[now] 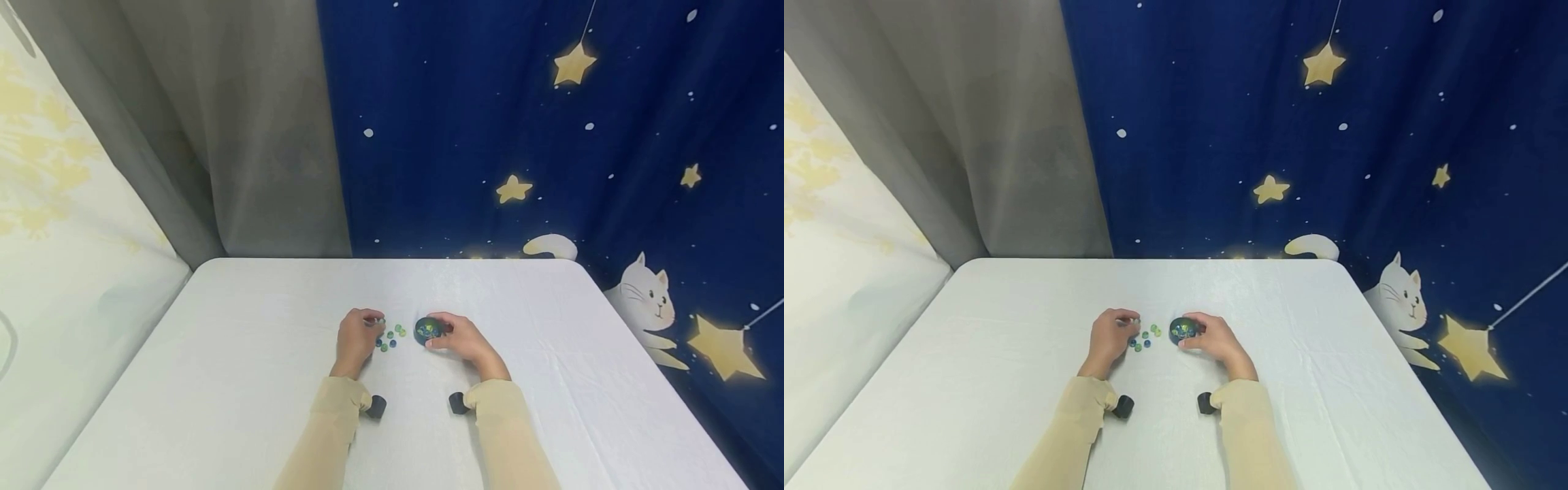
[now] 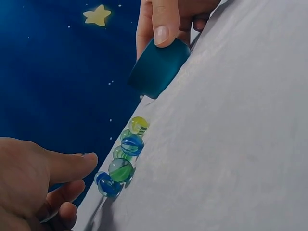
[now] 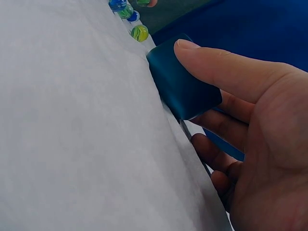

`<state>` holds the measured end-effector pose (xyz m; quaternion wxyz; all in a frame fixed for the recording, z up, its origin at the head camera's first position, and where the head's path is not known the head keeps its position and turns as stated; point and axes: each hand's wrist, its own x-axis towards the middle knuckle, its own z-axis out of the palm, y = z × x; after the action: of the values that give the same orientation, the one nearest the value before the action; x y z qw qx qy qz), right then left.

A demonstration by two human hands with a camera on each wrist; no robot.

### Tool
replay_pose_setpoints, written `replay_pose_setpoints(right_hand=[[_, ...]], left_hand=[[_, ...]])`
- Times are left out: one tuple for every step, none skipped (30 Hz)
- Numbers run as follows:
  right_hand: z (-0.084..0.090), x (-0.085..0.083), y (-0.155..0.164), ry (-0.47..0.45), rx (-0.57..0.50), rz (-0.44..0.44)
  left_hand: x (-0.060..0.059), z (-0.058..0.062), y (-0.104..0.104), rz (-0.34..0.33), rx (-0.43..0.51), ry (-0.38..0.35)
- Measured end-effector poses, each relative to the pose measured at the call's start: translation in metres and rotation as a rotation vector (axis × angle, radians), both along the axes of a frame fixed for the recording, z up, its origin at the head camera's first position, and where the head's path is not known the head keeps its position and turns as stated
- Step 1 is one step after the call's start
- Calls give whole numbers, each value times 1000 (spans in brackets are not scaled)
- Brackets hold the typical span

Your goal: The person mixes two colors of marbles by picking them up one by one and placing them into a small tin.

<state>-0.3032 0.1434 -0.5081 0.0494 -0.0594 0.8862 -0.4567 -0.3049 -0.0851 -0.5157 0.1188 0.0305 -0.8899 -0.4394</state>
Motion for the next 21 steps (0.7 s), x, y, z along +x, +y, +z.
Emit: replay_pose_setpoints(right_hand=[[0, 0, 0, 1, 2, -2], [-1, 0, 0, 2, 0, -3], [-1, 0, 0, 3, -1, -2], [-2, 0, 0, 4, -2, -1], [-2, 0, 0, 6, -3, 1], [-2, -1, 0, 6, -7, 3], [-2, -1, 1, 6, -9, 4], [-3, -1, 1, 7, -12, 7], [-3, -1, 1, 9, -15, 10], [-3, -1, 1, 8, -19, 12], [-2, -1, 1, 8, -23, 15], [-2, -1, 1, 8, -25, 15], [-2, -1, 1, 8, -25, 15], [-2, -1, 1, 8, -25, 16], [-2, -1, 1, 9, -25, 15], [-2, -1, 1, 9, -24, 13], [-2, -1, 1, 9, -24, 13], [-3, -1, 1, 11, -23, 14], [-3, -1, 1, 12, -20, 14], [-3, -1, 1, 13, -19, 15], [-3, -1, 1, 14, -20, 15]], left_hand=[[0, 0, 0, -4, 6, 7], [0, 1, 1, -7, 11, 12], [0, 1, 1, -11, 15, 20], [1, 2, 2, -15, 21, 28], [1, 2, 2, -17, 27, 33], [1, 3, 3, -20, 32, 37], [1, 4, 3, -23, 38, 38], [1, 5, 4, -26, 42, 40], [2, 5, 5, -29, 45, 39], [2, 6, 5, -31, 50, 37], [2, 7, 6, -31, 53, 36], [2, 7, 7, -32, 55, 34], [2, 7, 8, -33, 58, 32], [1, 8, 8, -34, 62, 32], [1, 8, 9, -36, 65, 31], [1, 8, 10, -39, 67, 32], [1, 8, 10, -42, 66, 33], [0, 8, 11, -48, 64, 35], [1, 8, 12, -54, 62, 39], [1, 8, 13, -61, 62, 43], [1, 8, 14, -66, 59, 48]])
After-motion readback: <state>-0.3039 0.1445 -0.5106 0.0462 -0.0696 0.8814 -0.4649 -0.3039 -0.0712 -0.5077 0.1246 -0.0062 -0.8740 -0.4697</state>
